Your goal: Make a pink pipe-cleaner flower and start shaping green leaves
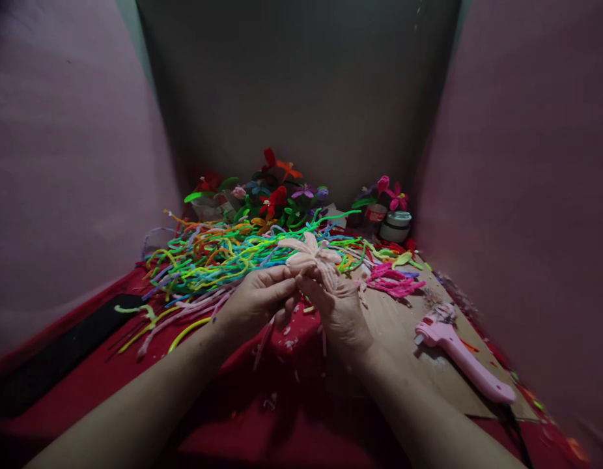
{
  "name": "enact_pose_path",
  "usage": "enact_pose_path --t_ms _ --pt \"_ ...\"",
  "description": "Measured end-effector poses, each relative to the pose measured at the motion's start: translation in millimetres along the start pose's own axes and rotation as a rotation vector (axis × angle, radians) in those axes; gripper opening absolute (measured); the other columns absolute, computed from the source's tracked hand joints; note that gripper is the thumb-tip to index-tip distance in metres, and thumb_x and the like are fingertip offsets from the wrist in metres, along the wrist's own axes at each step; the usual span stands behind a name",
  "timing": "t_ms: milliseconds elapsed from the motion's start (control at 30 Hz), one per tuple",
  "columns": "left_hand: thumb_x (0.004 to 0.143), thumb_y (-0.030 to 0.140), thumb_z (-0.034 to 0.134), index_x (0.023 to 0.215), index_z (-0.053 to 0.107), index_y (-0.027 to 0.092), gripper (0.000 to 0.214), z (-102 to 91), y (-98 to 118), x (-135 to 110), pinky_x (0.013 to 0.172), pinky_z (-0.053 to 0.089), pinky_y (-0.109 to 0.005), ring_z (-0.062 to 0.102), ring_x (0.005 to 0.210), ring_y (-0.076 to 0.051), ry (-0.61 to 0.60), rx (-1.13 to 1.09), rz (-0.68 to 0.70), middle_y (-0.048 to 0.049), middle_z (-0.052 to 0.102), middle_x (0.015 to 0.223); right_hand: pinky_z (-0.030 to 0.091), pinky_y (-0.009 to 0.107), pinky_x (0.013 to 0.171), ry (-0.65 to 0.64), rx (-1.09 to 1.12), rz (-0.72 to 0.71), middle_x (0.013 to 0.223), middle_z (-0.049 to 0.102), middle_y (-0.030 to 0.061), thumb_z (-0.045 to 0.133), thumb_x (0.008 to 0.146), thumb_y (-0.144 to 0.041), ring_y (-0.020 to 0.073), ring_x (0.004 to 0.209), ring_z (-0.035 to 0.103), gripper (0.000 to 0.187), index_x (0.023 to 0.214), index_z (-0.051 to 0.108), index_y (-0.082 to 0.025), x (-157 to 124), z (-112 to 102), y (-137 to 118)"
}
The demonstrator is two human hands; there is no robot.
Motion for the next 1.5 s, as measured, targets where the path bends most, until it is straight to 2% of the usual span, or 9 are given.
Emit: enact_pose_path --t_ms 167,367,667,767,867,967,1100,1333,1500 --pt "0.077 0.037 0.057 0.082 0.059 0.011 0.027 -3.3 2.6 0.9 0.042 0.041 -0.020 0.047 0.043 -0.007 0.010 0.052 0.017 0.0000 0.056 0.061 0.043 0.031 0.074 0.013 -0.034 -0.007 0.077 0.058 0.0009 0.057 0.077 -0.025 0.0178 0.082 0.053 0.007 0.073 0.062 -0.022 -1.3 0.6 -6.5" --pt "0.080 0.038 0.053 0.065 0.053 0.012 0.030 -5.2 -2.4 0.6 0.035 0.028 -0.016 0.040 0.033 -0.003 -0.041 0.058 -0.058 0.0038 0.050 0.050 0.046 0.032 0.073 0.029 0.019 0.064 0.089 0.062 0.0029 0.059 0.075 -0.024 0.0192 0.087 0.055 0.005 0.074 0.064 -0.022 -1.1 3.0 -10.0" --pt "0.081 0.045 0.048 0.066 0.053 0.013 0.036 0.2 -0.5 -2.8 0.032 0.022 -0.016 0.034 0.029 -0.003 -0.056 0.097 -0.094 0.0047 0.045 0.044 0.045 0.030 0.061 0.096 0.069 0.017 0.072 0.060 0.0010 0.064 0.071 -0.025 0.0156 0.068 0.053 0.004 0.068 0.063 -0.021 -0.7 2.7 -13.5" --pt "0.081 0.045 0.048 0.067 0.056 0.012 0.036 2.5 2.1 -2.1 0.038 0.030 -0.018 0.041 0.036 -0.006 -0.049 0.120 -0.046 0.0023 0.049 0.048 0.044 0.030 0.058 0.077 0.087 0.000 0.078 0.061 0.0017 0.063 0.072 -0.027 0.0156 0.065 0.053 0.005 0.071 0.066 -0.023 -2.1 2.0 -7.8" --pt "0.080 0.040 0.051 0.072 0.060 0.011 0.031 1.5 5.4 0.8 0.053 0.041 -0.021 0.050 0.051 -0.009 0.006 0.157 0.035 -0.0019 0.056 0.060 0.046 0.033 0.063 0.085 0.038 -0.062 0.082 0.062 0.0024 0.064 0.071 -0.027 0.0171 0.069 0.055 0.004 0.072 0.068 -0.024 -2.5 -3.0 -1.9" --pt "0.079 0.033 0.054 0.082 0.064 0.012 0.023 -6.2 12.3 1.6 0.066 0.042 -0.024 0.054 0.067 -0.012 0.155 0.232 0.155 -0.0041 0.061 0.075 0.044 0.036 0.076 0.119 -0.104 -0.195 0.079 0.061 0.0022 0.063 0.073 -0.020 0.0186 0.078 0.055 0.009 0.074 0.070 -0.026 -2.0 -8.9 -4.2" --pt "0.080 0.028 0.052 0.079 0.064 0.014 0.018 -13.8 27.0 -7.2 0.068 0.041 -0.023 0.052 0.072 -0.012 0.326 0.333 0.278 -0.0033 0.061 0.078 0.041 0.036 0.081 0.147 -0.278 -0.327 0.079 0.062 0.0005 0.059 0.075 -0.012 0.0182 0.080 0.053 0.021 0.080 0.070 -0.029 -2.5 -10.0 -17.0" --pt "0.070 0.026 0.063 0.078 0.067 0.015 0.014 21.1 36.2 -23.9 0.069 0.043 -0.025 0.054 0.073 -0.014 0.054 0.235 0.198 -0.0034 0.062 0.077 0.040 0.033 0.079 0.172 -0.247 -0.390 0.075 0.061 -0.0011 0.061 0.074 -0.011 0.0177 0.082 0.051 0.021 0.078 0.070 -0.030 -6.4 -9.2 -23.6" --pt "0.066 0.024 0.068 0.078 0.066 0.015 0.015 32.7 31.4 -26.9 0.063 0.043 -0.022 0.053 0.067 -0.011 0.031 0.160 0.099 0.0000 0.060 0.069 0.043 0.032 0.076 0.167 -0.300 -0.369 0.073 0.058 -0.0001 0.058 0.076 -0.014 0.0163 0.078 0.050 0.014 0.070 0.066 -0.024 -5.6 -9.7 -22.3"
Point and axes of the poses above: each hand's wrist, its own x-axis towards the middle knuckle, its own z-axis out of the palm, y = z × x, the point moved 4 cm from there along x, towards the middle knuckle
